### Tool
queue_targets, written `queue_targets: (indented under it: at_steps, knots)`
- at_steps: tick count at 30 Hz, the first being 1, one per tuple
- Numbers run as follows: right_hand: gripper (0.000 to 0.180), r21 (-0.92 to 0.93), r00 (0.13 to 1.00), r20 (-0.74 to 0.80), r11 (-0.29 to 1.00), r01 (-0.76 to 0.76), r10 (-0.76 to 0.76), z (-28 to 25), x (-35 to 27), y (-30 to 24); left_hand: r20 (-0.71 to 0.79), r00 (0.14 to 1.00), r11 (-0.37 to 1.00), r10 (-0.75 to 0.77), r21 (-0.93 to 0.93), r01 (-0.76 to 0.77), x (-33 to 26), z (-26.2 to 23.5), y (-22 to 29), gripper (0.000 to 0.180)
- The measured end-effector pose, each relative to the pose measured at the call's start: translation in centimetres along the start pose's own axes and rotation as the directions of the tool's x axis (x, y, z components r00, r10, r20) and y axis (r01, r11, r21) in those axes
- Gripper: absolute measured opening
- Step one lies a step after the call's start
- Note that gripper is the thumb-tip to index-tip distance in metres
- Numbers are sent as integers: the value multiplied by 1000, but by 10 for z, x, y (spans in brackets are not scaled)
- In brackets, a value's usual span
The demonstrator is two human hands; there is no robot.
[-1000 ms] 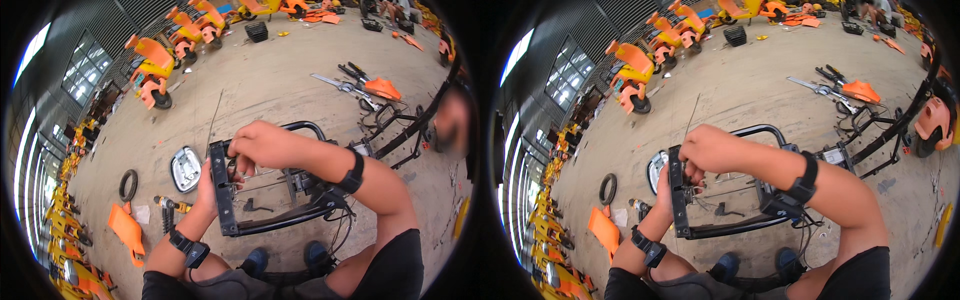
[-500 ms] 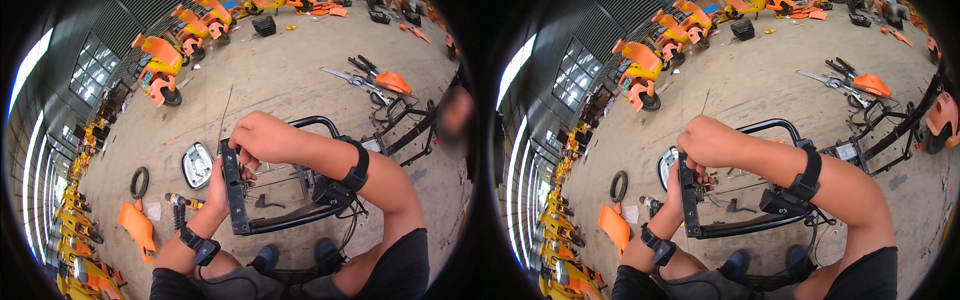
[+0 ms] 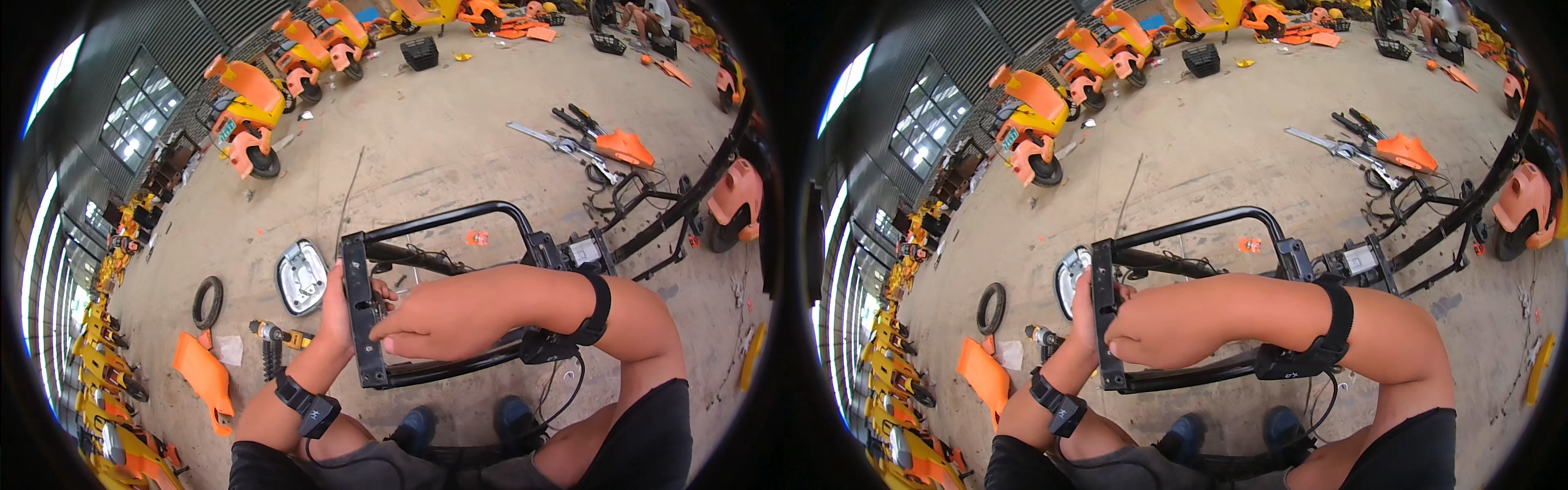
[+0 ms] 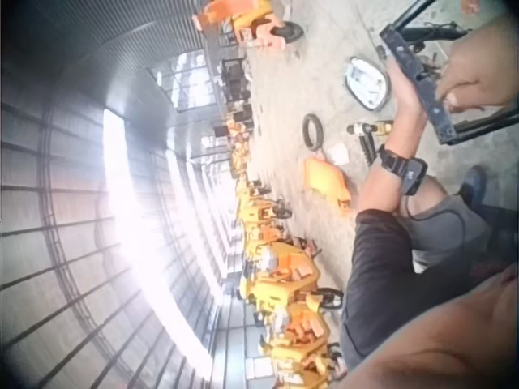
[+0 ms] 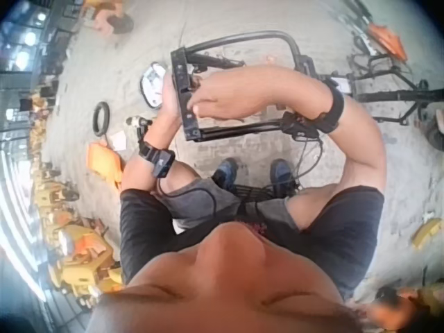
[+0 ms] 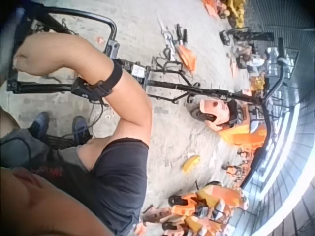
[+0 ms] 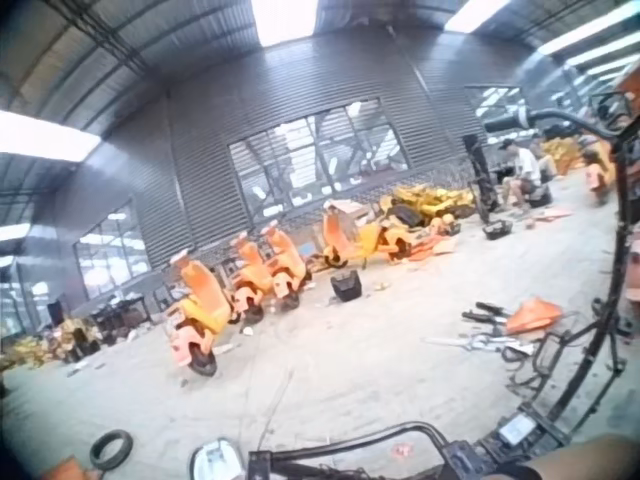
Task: The person uses a screwdriver to tighten screws on a black metal frame, likely part of an electric scooter. They repeatedly insert and turn the screwdriver into multiple screw holes on the frame's side panel while holding the frame steady with their other hand.
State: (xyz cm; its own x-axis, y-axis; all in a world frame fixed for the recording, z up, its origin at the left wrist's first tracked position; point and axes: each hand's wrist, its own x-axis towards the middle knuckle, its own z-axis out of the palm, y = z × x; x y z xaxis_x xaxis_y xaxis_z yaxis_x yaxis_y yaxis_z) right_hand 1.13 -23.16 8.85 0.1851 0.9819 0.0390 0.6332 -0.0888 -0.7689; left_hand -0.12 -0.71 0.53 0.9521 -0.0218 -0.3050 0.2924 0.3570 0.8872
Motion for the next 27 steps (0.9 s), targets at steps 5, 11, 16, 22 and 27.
queue_targets:
  at_steps: [5,11,16,22,27]
  knots:
    - [37,-89,986,147,994,-63,75,-4,6,-3,25,1000,999,-3,34,2,6,-8,-3,75]
    - [35,-198,953,264,975,-98,150,-9,16,-21,-7,1000,1000,-25,-2,25,5,-12,1,73]
    - [32,-223,956,244,969,-108,163,9,14,-8,7,1000,1000,-12,12,12,4,-6,0,74]
    - [32,-295,945,247,946,-137,214,32,18,-2,25,999,999,24,38,-25,6,-14,-5,75]
    - [37,-254,921,258,941,-226,291,29,15,-4,27,999,1000,19,6,-19,6,-11,-4,74]
